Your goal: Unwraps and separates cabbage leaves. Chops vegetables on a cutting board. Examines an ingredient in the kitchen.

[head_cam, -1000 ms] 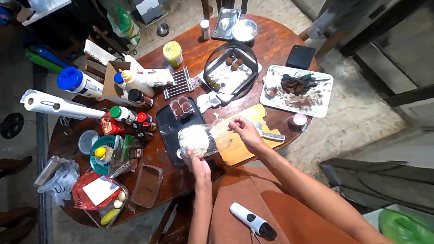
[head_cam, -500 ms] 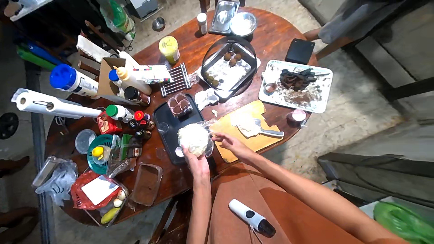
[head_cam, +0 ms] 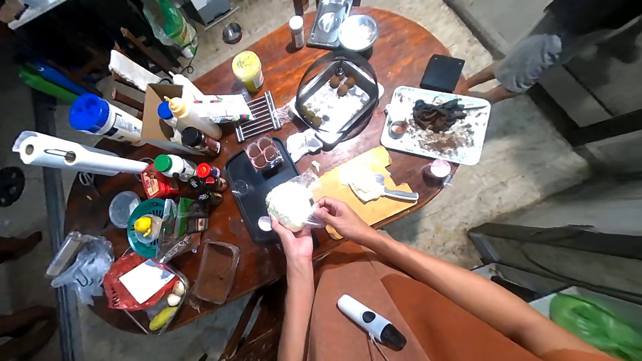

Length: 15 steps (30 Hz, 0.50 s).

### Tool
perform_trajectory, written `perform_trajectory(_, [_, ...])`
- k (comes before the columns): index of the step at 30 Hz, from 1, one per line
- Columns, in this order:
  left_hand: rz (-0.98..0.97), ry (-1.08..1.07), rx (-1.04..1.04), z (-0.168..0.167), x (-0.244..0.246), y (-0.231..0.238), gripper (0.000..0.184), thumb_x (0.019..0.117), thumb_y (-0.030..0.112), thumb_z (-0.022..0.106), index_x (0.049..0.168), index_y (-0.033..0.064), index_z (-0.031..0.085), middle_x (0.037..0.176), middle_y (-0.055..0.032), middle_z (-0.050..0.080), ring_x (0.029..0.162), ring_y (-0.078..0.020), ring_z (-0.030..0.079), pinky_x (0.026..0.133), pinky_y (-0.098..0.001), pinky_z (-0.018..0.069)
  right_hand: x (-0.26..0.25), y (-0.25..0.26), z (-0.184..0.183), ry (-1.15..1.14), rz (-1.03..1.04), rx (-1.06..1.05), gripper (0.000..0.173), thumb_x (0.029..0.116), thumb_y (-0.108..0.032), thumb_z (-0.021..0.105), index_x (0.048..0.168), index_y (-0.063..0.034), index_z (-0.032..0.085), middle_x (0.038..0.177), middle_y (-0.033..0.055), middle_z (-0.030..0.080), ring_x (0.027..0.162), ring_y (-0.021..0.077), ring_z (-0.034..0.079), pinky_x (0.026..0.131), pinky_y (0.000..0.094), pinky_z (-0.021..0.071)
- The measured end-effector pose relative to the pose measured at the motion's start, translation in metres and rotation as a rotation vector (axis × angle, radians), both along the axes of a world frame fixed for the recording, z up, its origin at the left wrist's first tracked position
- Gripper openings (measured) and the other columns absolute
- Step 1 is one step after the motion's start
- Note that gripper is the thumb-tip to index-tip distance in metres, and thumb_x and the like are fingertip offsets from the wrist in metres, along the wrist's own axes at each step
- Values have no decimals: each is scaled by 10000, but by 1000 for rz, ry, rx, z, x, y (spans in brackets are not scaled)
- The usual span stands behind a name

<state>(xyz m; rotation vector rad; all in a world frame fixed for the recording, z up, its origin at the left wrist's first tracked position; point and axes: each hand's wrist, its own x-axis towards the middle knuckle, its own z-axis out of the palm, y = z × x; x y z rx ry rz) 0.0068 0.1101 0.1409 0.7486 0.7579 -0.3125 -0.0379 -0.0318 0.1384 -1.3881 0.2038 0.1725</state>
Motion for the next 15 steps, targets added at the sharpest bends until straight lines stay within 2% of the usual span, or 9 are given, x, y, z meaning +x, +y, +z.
perform_trajectory(2, [-14, 7, -37, -1, -2, -1, 666, 1020, 667, 316, 1498, 211, 398, 1394, -149, 571, 1222, -319, 603, 953, -523, 540, -1, -1, 6, 29, 17, 3, 327, 976, -261, 711, 1199, -33, 637, 831, 31, 668, 727, 109, 645, 722, 296, 571])
perform_trajectory(3, [-9, 4, -53, -1, -3, -1, 672, 1016, 678, 309, 1495, 215, 402, 1388, -144, 575, 1218, -312, 605, 950, -518, 541, -1, -2, 9, 48, 13, -9, 348, 938, -238, 755, 1205, -37, 658, 872, 45, 703, 756, 118, 678, 743, 302, 595])
perform_trajectory(5, [10, -24, -79, -3, -4, 0, 673, 1014, 682, 304, 1492, 218, 402, 1386, -138, 575, 1218, -310, 608, 946, -524, 549, -1, -7, 14, 78, -8, -90, 321, 906, -241, 791, 1159, -57, 724, 922, 49, 746, 793, 119, 712, 769, 304, 616])
perform_trajectory(9, [65, -56, -146, -7, -4, 6, 662, 1025, 656, 310, 1519, 217, 344, 1427, -153, 528, 1241, -340, 590, 973, -540, 538, -3, -24, 25, 58, -62, -277, 199, 929, -271, 772, 1062, -123, 781, 872, -5, 743, 678, 83, 662, 635, 264, 572])
perform_trajectory(12, [95, -54, -223, -11, -4, 14, 678, 1012, 663, 330, 1511, 204, 339, 1429, -164, 528, 1237, -346, 602, 957, -520, 559, -5, -37, 33, -33, -61, -418, 165, 933, -257, 768, 1064, -158, 789, 934, -30, 743, 750, 71, 679, 684, 264, 591])
perform_trajectory(15, [98, -57, -277, -10, -5, 19, 699, 996, 687, 320, 1488, 192, 360, 1396, -171, 554, 1189, -343, 634, 914, -482, 584, -6, -48, 42, -53, 11, -533, 154, 944, -282, 757, 1042, -171, 800, 886, -33, 697, 781, 56, 668, 732, 254, 591])
